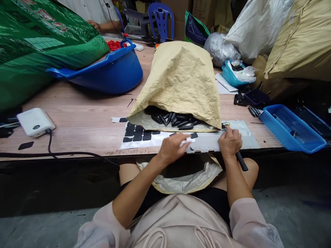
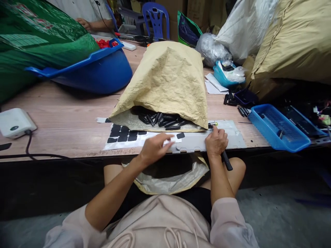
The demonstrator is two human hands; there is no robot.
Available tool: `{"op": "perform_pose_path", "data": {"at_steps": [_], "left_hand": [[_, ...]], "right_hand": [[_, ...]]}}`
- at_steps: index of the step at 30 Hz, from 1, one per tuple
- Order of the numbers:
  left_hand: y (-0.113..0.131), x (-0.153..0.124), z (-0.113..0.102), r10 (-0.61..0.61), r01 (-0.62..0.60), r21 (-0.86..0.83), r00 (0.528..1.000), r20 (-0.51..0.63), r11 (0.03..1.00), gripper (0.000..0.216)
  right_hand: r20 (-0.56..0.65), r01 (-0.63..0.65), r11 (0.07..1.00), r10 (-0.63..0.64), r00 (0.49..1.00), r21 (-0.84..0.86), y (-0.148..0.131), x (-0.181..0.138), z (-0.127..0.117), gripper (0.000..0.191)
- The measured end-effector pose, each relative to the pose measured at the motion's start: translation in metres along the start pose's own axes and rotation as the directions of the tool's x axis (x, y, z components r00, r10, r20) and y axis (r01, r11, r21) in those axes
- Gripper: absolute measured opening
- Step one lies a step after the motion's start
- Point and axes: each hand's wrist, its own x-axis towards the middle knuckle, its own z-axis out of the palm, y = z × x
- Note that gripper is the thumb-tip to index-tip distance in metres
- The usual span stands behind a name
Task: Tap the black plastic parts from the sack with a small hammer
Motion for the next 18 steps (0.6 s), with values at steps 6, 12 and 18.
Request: {"op": "perform_pose_path", "data": {"at_steps": [6, 12, 18], "left_hand": [[-0.024, 0.091, -0.023, -0.008, 0.040, 0.324, 0.995, -0.098, 0.945, 0.021], [-0.033, 0.111, -0.015, -0.012, 0.004, 0.397, 1.000, 0.017, 0.918, 0.015], [-0.026, 0.077, -0.036, -0.073, 0.110, 0.325, 0.990, -0.124, 0.939, 0.009]], "right_hand": [[0.029, 0.000, 1.000, 0.000, 1.000, -0.007, -0.003, 0.000, -0.002, 0.041], [0.040, 0.008, 1.000, -0.007, 0.999, -0.024, -0.004, 0.000, -0.004, 0.041], [0.053, -0.002, 0.999, 0.004, 0.999, -0.032, -0.005, 0.000, -0.005, 0.041]]}}
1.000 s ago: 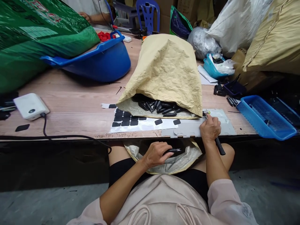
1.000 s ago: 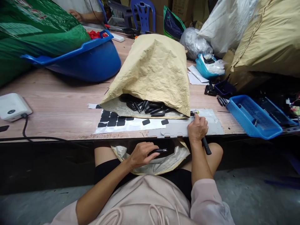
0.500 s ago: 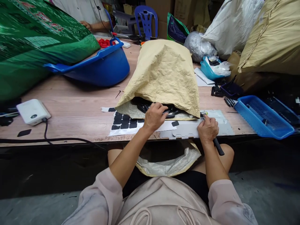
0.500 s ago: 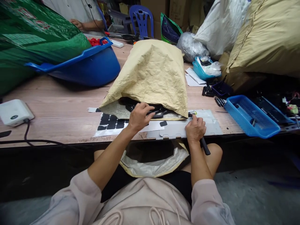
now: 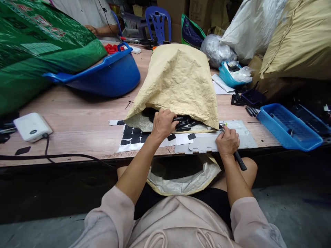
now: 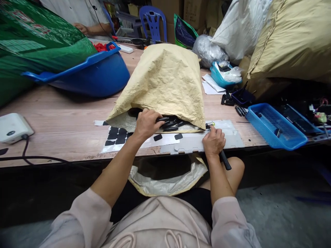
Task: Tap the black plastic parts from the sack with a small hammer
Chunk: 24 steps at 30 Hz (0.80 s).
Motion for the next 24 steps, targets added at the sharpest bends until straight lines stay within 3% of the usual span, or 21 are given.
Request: {"op": "perform_pose_path", "data": {"at_steps": [5, 8, 13, 16, 19, 21, 24], "left_hand": [[0.010, -0.047, 0.010, 0.059, -0.036, -0.221, 0.993, 0.097, 0.975, 0.010], [0.019, -0.061, 0.026, 0.083, -0.057, -0.184, 0.987, 0.139, 0.981, 0.008], [0.031, -0.053, 0.031, 0.111, -0.109, -0.023, 0.972, 0.208, 0.994, 0.017], [0.036, -0.040, 0.025, 0.122, -0.111, -0.054, 0.942, 0.312, 0.992, 0.020], [0.038, -0.031, 0.019, 0.113, -0.031, -0.219, 0.922, 0.369, 0.975, 0.014], [0.035, -0.029, 0.016, 0.109, 0.025, -0.410, 0.947, 0.301, 0.912, 0.014], [0.028, -0.033, 0.017, 0.083, 0.029, -0.698, 0.988, 0.127, 0.716, 0.017]], "right_hand": [[-0.007, -0.010, 1.000, 0.010, 1.000, -0.007, 0.001, 0.000, 0.002, 0.039], [-0.007, -0.007, 1.000, 0.007, 1.000, -0.004, 0.002, 0.000, 0.004, 0.039], [-0.011, -0.003, 1.000, 0.003, 1.000, 0.004, 0.002, 0.000, 0.004, 0.039], [-0.012, -0.010, 1.000, 0.011, 1.000, 0.001, 0.001, 0.000, 0.003, 0.039], [-0.003, -0.009, 1.000, 0.009, 1.000, -0.002, 0.000, 0.000, 0.003, 0.039], [0.000, -0.005, 1.000, 0.005, 1.000, -0.004, 0.000, 0.000, 0.002, 0.039], [-0.009, -0.002, 1.000, 0.002, 1.000, -0.006, 0.001, 0.000, 0.002, 0.039]]}}
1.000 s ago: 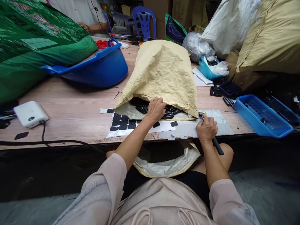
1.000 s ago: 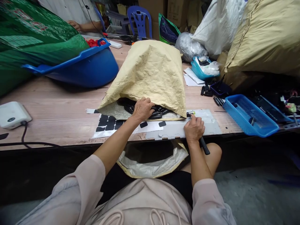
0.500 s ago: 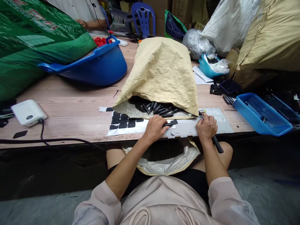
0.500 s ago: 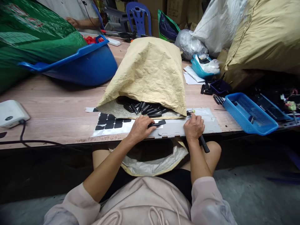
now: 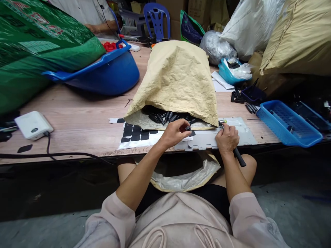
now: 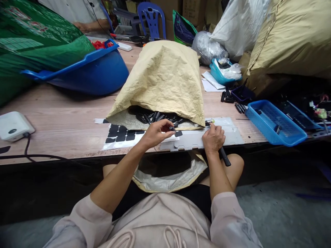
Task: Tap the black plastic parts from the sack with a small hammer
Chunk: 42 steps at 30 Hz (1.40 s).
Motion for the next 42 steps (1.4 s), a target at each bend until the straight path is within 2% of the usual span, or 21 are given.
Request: {"op": "perform_pose_path", "data": {"at_steps": [2, 3, 6, 10, 14, 18, 21, 24, 27, 31, 33, 36, 42], "left_hand": [[-0.009, -0.005, 0.002, 0.026, -0.034, -0.130, 0.998, -0.062, 0.991, 0.019], [-0.015, -0.008, 0.004, 0.026, -0.037, -0.140, 0.997, -0.077, 0.989, 0.018], [-0.033, -0.018, 0.010, -0.002, 0.005, 0.030, 0.994, -0.109, 1.000, 0.014], [-0.047, -0.030, 0.013, -0.039, 0.075, 0.286, 0.991, -0.130, 0.955, 0.016], [-0.047, -0.034, 0.015, -0.034, 0.076, 0.368, 0.992, -0.120, 0.927, 0.021], [-0.042, -0.032, 0.019, -0.076, 0.118, 0.391, 0.990, -0.120, 0.913, 0.017], [-0.040, -0.030, 0.019, -0.129, 0.162, 0.384, 0.986, -0.110, 0.909, 0.015], [-0.038, -0.029, 0.017, -0.165, 0.189, 0.371, 0.982, -0.095, 0.909, 0.017], [-0.037, -0.029, 0.016, -0.161, 0.182, 0.363, 0.983, -0.086, 0.914, 0.016], [-0.038, -0.030, 0.016, -0.130, 0.156, 0.357, 0.987, -0.095, 0.921, 0.017], [-0.039, -0.030, 0.017, -0.116, 0.144, 0.353, 0.988, -0.101, 0.924, 0.015], [-0.040, -0.030, 0.018, -0.107, 0.137, 0.352, 0.989, -0.102, 0.926, 0.013], [-0.039, -0.029, 0.019, -0.133, 0.164, 0.359, 0.985, -0.109, 0.919, 0.016]], "right_hand": [[0.001, -0.002, 1.000, 0.002, 1.000, -0.002, 0.000, 0.000, 0.000, 0.039], [0.005, -0.004, 1.000, 0.004, 1.000, -0.003, 0.000, -0.001, -0.001, 0.039], [0.016, -0.005, 1.000, 0.005, 1.000, -0.002, -0.001, -0.001, -0.001, 0.039], [0.034, -0.019, 0.999, 0.018, 0.999, 0.033, 0.000, 0.003, -0.002, 0.039], [0.078, -0.081, 0.982, 0.069, 0.995, 0.171, 0.008, 0.011, -0.011, 0.042], [0.008, -0.109, 0.898, 0.117, 0.993, 0.426, 0.005, -0.001, -0.036, 0.044], [0.095, -0.088, 0.754, 0.034, 0.995, 0.651, -0.015, -0.029, -0.058, 0.043], [0.177, 0.007, 0.645, -0.221, 0.959, 0.765, -0.043, -0.059, -0.072, 0.036], [0.140, 0.143, 0.606, -0.394, 0.908, 0.783, -0.065, -0.075, -0.079, 0.031], [-0.024, 0.298, 0.617, -0.412, 0.911, 0.728, -0.077, -0.082, -0.074, 0.032], [-0.042, 0.343, 0.638, -0.438, 0.898, 0.690, -0.078, -0.083, -0.068, 0.033], [0.022, 0.364, 0.677, -0.490, 0.872, 0.640, -0.077, -0.083, -0.061, 0.035], [-0.044, 0.333, 0.693, -0.399, 0.916, 0.640, -0.071, -0.079, -0.065, 0.034]]}}
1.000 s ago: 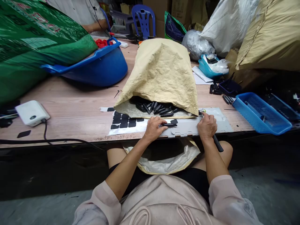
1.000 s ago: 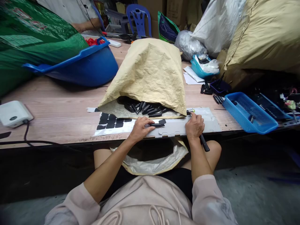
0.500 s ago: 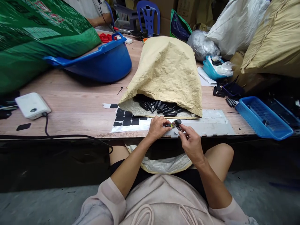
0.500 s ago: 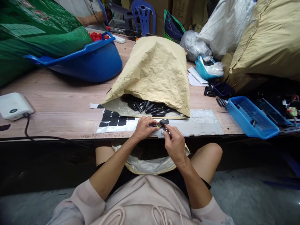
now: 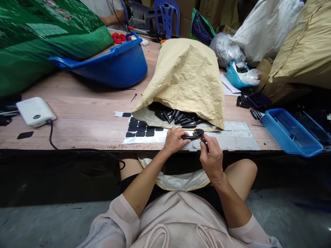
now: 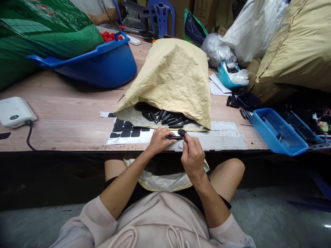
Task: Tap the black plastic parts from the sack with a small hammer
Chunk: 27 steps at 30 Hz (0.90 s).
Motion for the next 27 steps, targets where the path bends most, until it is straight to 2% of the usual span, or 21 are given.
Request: {"op": "perform_pose_path", "data": {"at_steps": [5, 8, 11, 13, 16, 18, 21, 24, 25, 27], "left_hand": [[0.001, -0.001, -0.001, -0.011, 0.011, -0.003, 1.000, 0.000, 1.000, 0.017], [0.002, -0.003, -0.002, 0.014, -0.014, 0.010, 1.000, -0.014, 1.000, 0.017], [0.003, -0.004, -0.002, 0.032, -0.032, 0.038, 0.999, -0.011, 0.999, 0.021], [0.004, -0.002, -0.001, 0.039, -0.038, 0.052, 0.999, -0.002, 0.998, 0.020], [0.003, -0.001, -0.002, 0.060, -0.060, 0.053, 0.998, -0.005, 0.997, 0.014], [0.002, -0.005, -0.005, 0.124, -0.123, 0.040, 0.992, -0.034, 0.992, 0.014], [0.004, -0.028, -0.006, 0.327, -0.327, 0.009, 0.944, -0.050, 0.945, 0.017], [0.002, -0.064, 0.005, 0.487, -0.485, -0.048, 0.872, 0.056, 0.873, 0.023], [-0.001, -0.074, 0.012, 0.482, -0.479, -0.052, 0.870, 0.103, 0.876, 0.023], [-0.008, -0.091, 0.028, 0.382, -0.387, -0.016, 0.904, 0.193, 0.922, 0.022]], "right_hand": [[0.079, -0.056, 0.998, 0.055, 0.995, 0.000, 0.006, -0.003, -0.001, 0.032], [-0.032, -0.107, 0.993, 0.106, 0.994, -0.045, 0.016, 0.008, -0.014, 0.032], [-0.153, -0.225, 0.953, 0.196, 0.969, -0.202, 0.041, 0.026, -0.032, 0.037], [-0.173, -0.310, 0.900, 0.267, 0.948, -0.308, 0.065, 0.036, -0.039, 0.041], [-0.151, -0.387, 0.811, 0.358, 0.921, -0.438, 0.097, 0.042, -0.035, 0.046], [-0.154, -0.395, 0.770, 0.370, 0.916, -0.501, 0.107, 0.041, -0.027, 0.046], [-0.174, -0.369, 0.727, 0.332, 0.927, -0.580, 0.108, 0.037, -0.015, 0.045], [-0.172, -0.349, 0.703, 0.313, 0.934, -0.620, 0.103, 0.034, -0.011, 0.044], [-0.171, -0.348, 0.700, 0.312, 0.934, -0.623, 0.102, 0.034, -0.011, 0.043], [-0.171, -0.348, 0.699, 0.312, 0.934, -0.625, 0.102, 0.034, -0.011, 0.044]]}}
